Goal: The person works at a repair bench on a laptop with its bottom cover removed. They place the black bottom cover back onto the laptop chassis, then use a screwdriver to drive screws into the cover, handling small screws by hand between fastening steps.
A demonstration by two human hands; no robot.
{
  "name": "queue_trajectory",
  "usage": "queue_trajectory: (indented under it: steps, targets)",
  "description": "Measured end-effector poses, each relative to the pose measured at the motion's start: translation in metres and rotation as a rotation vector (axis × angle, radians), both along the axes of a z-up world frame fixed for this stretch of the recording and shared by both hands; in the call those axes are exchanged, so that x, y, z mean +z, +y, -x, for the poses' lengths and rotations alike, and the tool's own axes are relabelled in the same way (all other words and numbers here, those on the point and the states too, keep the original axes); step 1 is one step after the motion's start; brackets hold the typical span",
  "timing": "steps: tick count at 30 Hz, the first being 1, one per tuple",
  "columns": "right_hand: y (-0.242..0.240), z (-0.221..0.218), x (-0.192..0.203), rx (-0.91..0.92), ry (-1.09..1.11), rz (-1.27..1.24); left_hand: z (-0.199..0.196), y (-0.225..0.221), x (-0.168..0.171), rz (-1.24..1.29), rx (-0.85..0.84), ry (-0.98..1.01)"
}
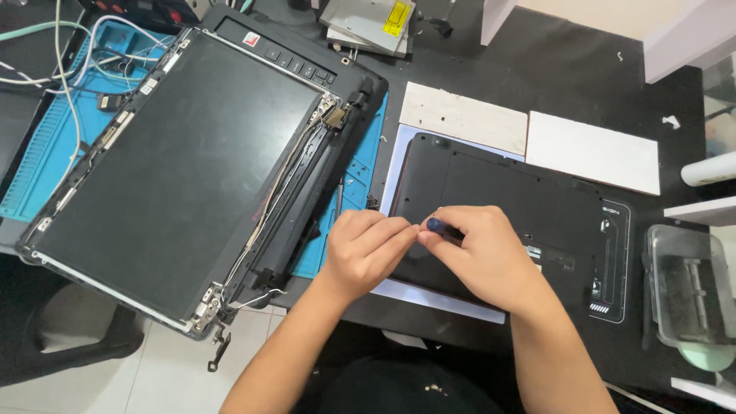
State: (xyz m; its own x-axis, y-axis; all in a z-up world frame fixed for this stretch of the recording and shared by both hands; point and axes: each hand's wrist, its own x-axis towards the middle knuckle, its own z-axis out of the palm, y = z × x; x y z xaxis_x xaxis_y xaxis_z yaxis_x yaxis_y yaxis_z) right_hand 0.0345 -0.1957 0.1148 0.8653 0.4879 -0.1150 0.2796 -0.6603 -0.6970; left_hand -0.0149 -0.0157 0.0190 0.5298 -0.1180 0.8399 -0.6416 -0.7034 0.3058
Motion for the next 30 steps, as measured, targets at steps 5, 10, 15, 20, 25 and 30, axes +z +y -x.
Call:
queue_trajectory:
  steps: [5, 10, 15, 20, 25, 30]
  targets:
    - [-0.058, 0.001, 0.033, -0.093, -0.071, -0.12, 0.009, -0.02, 0.008, 0.149, -0.028, 0.142]
    - [-0.175, 0.021, 0.011, -0.127, -0.57, -0.196, 0.034, -0.058, -0.006, 0.425, -0.14, 0.321]
    - [-0.146, 0.037, 0.012, -0.382, -0.331, -0.662, 0.033, -0.067, -0.018, 0.478, -0.189, 0.346]
    - [-0.142, 0.051, -0.004, -0.416, -0.399, -0.726, 0.034, -0.065, -0.016, 0.485, -0.184, 0.349]
    - [-0.135, 0.05, -0.005, -0.385, -0.413, -0.685, 0.035, -0.065, -0.016, 0.477, -0.159, 0.322]
    - [-0.14, 0.049, -0.013, -0.423, -0.406, -0.763, 0.037, -0.063, -0.016, 0.519, -0.175, 0.296]
